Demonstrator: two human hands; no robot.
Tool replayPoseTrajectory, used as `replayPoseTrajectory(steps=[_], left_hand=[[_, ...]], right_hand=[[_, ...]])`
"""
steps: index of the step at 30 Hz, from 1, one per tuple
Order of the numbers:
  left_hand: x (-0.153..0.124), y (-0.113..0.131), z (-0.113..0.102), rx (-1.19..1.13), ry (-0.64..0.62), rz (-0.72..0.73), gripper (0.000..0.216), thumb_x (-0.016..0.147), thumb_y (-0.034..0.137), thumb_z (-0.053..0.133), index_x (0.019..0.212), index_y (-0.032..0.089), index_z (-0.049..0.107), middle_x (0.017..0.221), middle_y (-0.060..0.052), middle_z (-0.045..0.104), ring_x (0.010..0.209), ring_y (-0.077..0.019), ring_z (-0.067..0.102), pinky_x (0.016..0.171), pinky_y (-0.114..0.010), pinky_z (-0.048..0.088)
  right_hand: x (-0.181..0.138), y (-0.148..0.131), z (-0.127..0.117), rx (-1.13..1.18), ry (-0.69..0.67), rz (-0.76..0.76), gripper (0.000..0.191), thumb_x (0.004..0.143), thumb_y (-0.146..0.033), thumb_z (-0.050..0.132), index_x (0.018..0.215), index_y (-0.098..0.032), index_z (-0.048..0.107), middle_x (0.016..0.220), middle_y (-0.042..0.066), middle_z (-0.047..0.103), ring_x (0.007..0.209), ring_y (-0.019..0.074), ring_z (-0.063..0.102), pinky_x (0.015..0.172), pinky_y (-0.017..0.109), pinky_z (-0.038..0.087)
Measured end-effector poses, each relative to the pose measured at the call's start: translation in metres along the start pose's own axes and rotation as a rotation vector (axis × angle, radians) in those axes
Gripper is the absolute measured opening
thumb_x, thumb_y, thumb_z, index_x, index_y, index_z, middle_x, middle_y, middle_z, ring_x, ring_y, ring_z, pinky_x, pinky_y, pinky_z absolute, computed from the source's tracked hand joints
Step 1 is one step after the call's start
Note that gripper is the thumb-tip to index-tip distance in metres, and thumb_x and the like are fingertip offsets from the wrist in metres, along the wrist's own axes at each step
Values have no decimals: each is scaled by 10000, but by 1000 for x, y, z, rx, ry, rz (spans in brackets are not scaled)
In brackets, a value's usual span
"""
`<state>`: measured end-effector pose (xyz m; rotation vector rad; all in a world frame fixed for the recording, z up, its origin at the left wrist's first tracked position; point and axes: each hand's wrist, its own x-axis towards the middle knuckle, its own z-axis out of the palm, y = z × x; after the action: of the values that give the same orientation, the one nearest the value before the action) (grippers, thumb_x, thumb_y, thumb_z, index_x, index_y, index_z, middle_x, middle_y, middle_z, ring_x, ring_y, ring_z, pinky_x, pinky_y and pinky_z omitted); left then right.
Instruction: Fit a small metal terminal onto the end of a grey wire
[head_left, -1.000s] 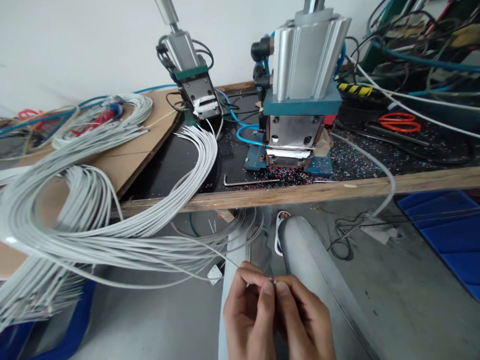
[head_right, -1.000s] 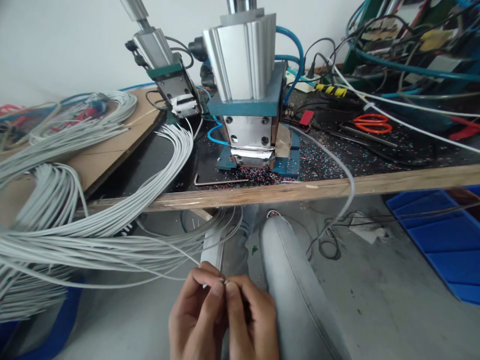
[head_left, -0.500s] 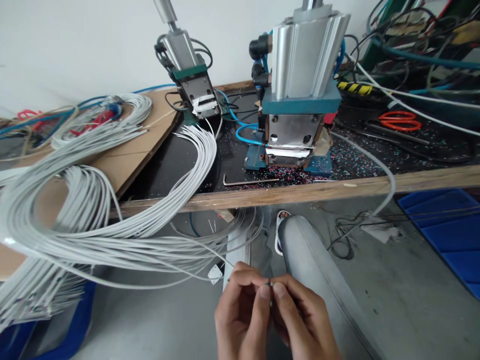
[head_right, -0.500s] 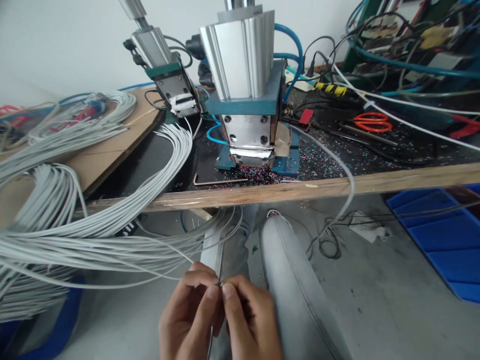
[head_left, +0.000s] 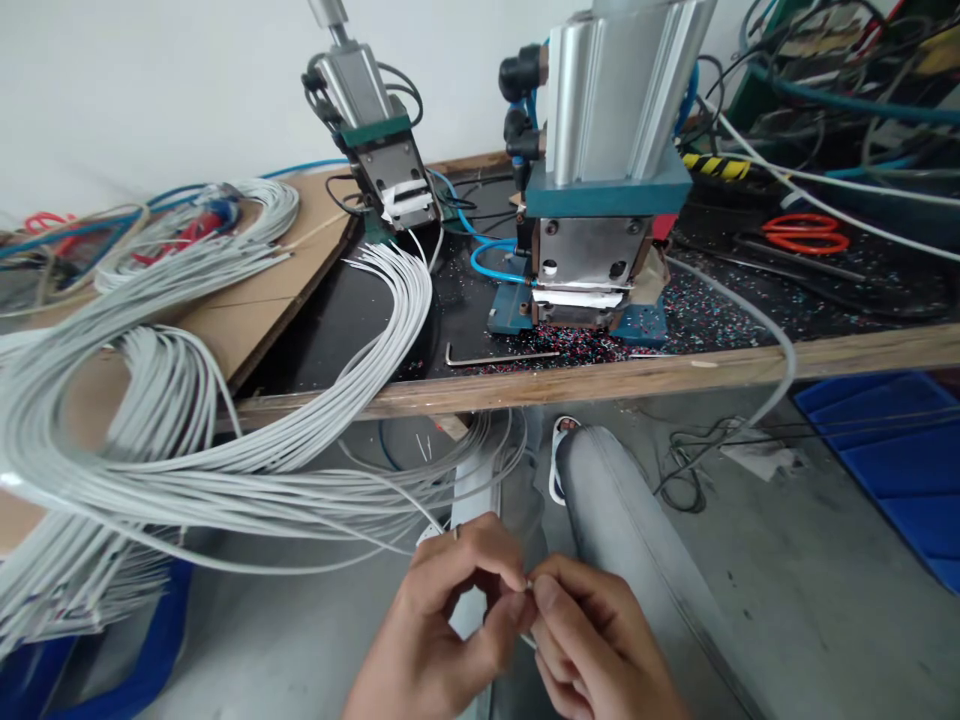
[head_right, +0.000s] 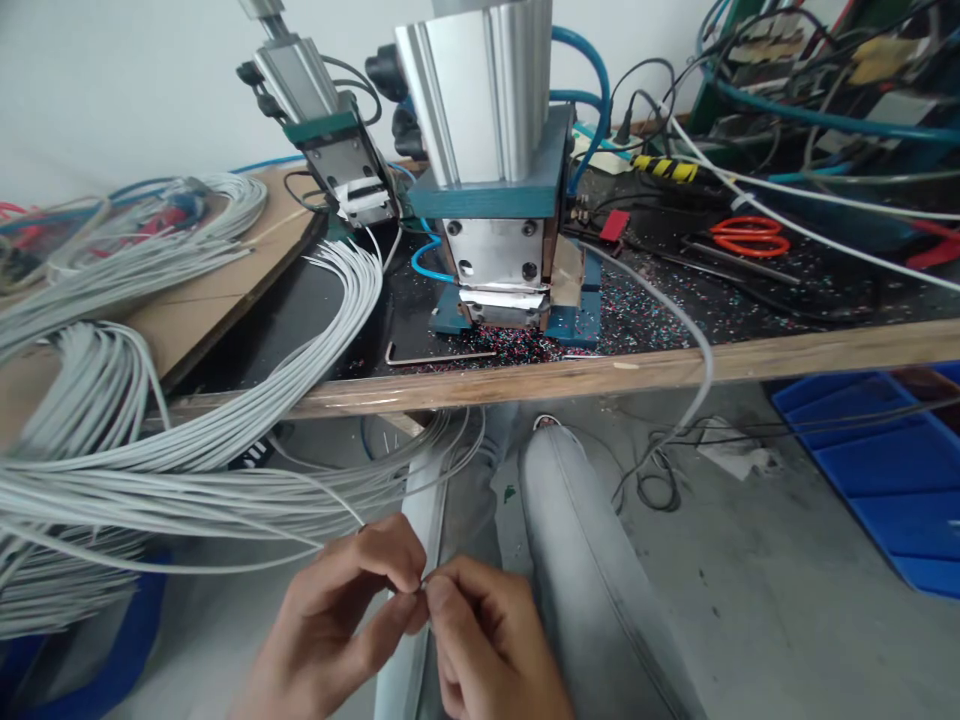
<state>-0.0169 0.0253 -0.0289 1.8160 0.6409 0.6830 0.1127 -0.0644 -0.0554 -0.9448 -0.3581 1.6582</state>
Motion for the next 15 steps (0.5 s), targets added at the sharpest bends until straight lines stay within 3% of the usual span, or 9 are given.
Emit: replayPoseTrajectory(steps=[7, 12, 15], left_hand=[[8, 7, -21, 235, -198, 147, 346, 808, -55, 608, 919, 262, 693, 689, -15, 696, 582, -172, 638, 548, -268, 495], [9, 16, -33, 568, -241, 333, 352, 826, 22, 628, 1027, 278, 763, 757, -55, 752, 563, -191, 666, 537, -278, 523], [16, 27, -37, 724, -296, 447, 275, 888, 74, 577, 996, 242, 766, 728, -64, 768, 528, -192, 669, 514, -283, 530]], right_hand=[[1, 2, -3, 172, -109, 37, 493, 883, -630, 751, 770, -173, 604, 487, -146, 313, 386, 6, 157, 367, 119, 169], [9, -1, -5, 347, -280, 101, 469, 891, -579, 769, 725, -192, 562, 444, -166, 230, 354, 14, 110, 323, 112, 150], [12, -4, -4, 337, -274, 152, 502, 862, -588, 791, 688, -202, 520, 433, -169, 226, 349, 11, 99, 313, 111, 140]])
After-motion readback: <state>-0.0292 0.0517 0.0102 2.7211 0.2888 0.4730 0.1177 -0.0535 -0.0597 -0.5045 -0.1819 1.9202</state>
